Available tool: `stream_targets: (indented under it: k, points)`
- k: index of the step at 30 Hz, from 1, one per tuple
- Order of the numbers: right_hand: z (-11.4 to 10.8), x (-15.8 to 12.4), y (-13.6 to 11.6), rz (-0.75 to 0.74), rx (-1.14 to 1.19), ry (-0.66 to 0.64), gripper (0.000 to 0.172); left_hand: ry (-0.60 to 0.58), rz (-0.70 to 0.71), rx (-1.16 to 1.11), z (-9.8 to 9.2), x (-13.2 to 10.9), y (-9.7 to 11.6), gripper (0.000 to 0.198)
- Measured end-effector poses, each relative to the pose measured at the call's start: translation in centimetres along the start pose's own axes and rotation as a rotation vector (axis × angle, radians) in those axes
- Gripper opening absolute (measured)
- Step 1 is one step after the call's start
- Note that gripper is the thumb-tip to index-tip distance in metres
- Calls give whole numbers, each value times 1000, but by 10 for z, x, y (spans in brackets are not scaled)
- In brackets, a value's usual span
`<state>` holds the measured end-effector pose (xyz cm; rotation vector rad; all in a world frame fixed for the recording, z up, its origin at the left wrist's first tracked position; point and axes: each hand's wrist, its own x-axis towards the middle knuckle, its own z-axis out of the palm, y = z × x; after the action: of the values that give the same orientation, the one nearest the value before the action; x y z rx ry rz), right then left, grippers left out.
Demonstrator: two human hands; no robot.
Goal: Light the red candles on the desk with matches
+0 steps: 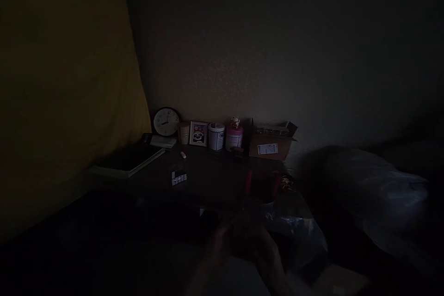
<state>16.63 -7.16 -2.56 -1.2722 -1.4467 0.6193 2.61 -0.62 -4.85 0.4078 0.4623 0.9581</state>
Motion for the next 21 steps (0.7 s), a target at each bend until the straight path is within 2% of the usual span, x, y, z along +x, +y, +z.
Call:
stream_targets:
  k: [6,10,15,18,21]
  points:
    - [1,-1,9,-13,-29,-6,27,-31,-17,34,-2,0,0,22]
    - [1,-1,10,-49,-40,-7,27,-25,9,24,1,-2,1,19]
    - [2,-1,7,-8,-37,-8,32,-64,-30,-14,7,-5,3,19]
    - [2,-1,9,12,-63,5,36,-46,-27,-19,6,-5,4,17]
    - [2,0,12,-32,-102,37,35,-41,0,-8,5,-5,4,16]
